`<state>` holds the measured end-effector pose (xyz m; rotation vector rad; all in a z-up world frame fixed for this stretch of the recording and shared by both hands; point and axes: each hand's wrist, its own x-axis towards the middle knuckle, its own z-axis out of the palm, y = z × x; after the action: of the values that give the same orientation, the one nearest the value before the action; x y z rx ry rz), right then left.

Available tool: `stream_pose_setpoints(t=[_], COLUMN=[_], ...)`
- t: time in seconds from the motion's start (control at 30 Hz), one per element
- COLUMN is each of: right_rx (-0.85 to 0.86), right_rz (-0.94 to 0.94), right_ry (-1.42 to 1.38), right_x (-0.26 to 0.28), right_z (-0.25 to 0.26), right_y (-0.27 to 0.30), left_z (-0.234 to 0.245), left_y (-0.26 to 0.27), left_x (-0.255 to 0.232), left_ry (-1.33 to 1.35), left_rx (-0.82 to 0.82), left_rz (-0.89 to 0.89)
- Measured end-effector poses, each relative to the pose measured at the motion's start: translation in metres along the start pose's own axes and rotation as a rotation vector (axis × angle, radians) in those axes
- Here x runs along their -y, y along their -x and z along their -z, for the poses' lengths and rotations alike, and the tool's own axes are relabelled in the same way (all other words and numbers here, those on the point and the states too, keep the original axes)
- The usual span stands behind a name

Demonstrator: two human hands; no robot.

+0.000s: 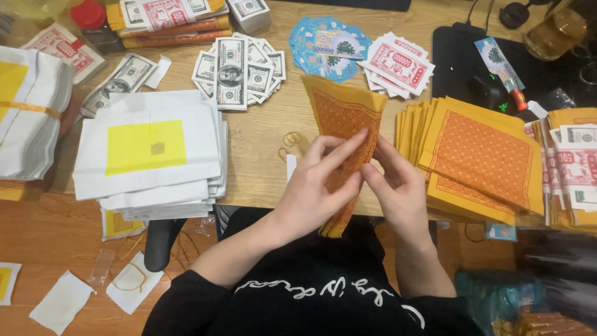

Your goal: Folding and organizing stacks of ritual paper and paper money on a workspace

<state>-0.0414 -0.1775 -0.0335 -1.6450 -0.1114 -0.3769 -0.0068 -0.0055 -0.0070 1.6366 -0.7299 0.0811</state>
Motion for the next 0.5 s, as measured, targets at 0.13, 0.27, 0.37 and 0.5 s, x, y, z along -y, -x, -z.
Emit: stream_pose_setpoints(t=[0.13, 0.27, 0.37, 0.5], right_rx=[0.000, 0.035, 0.060, 0.083], right_rz=[-0.033, -0.052, -0.065, -0.080], right_ry=[0.000, 0.034, 0.016, 0.010], right_x=[0.026, 0.033, 0.028, 0.028], right_z=[-0.012, -0.011, -0.007, -0.009], right_y=[-0.002, -0.003, -0.002, -0.005], left_z=[0.004, 0.009, 0.013, 0.022], left_y=[-0.005, -0.005, -0.006, -0.010], left_x=[0.005, 0.010, 0.019, 0.018], left_ry=[0.061, 0.206, 0.298, 0.347], left_rx=[0.054, 0.110, 0.158, 0.223], left_rz=[0.036, 0.097, 0.128, 0.149])
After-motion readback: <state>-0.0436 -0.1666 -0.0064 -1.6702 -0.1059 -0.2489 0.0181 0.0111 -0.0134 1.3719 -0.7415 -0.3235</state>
